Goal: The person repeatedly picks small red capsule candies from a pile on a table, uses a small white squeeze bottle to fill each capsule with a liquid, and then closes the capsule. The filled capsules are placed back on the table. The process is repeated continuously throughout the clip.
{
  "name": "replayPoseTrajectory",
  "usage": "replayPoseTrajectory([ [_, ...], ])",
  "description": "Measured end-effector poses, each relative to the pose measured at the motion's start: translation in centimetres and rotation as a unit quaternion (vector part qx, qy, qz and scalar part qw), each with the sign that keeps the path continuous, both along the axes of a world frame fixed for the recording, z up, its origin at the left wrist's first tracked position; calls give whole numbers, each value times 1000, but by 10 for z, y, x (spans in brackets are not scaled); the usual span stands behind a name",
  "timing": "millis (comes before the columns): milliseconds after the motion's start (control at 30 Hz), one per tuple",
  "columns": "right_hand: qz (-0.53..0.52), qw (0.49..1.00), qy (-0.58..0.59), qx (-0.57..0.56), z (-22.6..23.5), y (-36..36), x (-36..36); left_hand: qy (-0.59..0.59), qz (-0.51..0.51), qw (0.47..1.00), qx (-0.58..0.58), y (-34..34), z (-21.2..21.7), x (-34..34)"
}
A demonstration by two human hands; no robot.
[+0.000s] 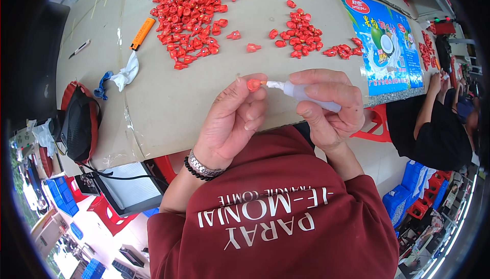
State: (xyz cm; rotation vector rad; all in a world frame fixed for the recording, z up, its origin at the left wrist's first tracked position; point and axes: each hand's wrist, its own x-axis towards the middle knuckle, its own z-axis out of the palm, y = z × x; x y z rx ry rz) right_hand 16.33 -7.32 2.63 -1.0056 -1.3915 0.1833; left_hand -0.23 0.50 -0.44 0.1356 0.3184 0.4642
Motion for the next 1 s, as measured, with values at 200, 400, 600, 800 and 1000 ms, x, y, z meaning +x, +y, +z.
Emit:
replayPoseTrajectory([
  [200, -1, 1000, 23, 16, 1, -3, 2, 26, 9, 999, 19, 0, 3, 0],
  [400, -4, 1000, 18, 3, 1, -5, 2, 9, 24, 999, 25, -4, 3, 0],
  [600, -9, 1000, 13, 0, 0, -5, 0, 19, 5, 999, 33, -4, 3, -1],
  [800, -13, 1000, 5, 3, 4, -7, 0, 3, 34, 999, 37, -6, 0, 0],
  [1000, -9, 1000, 4, 30, 6, -8, 1, 2, 63, 995, 80, -6, -2, 1],
])
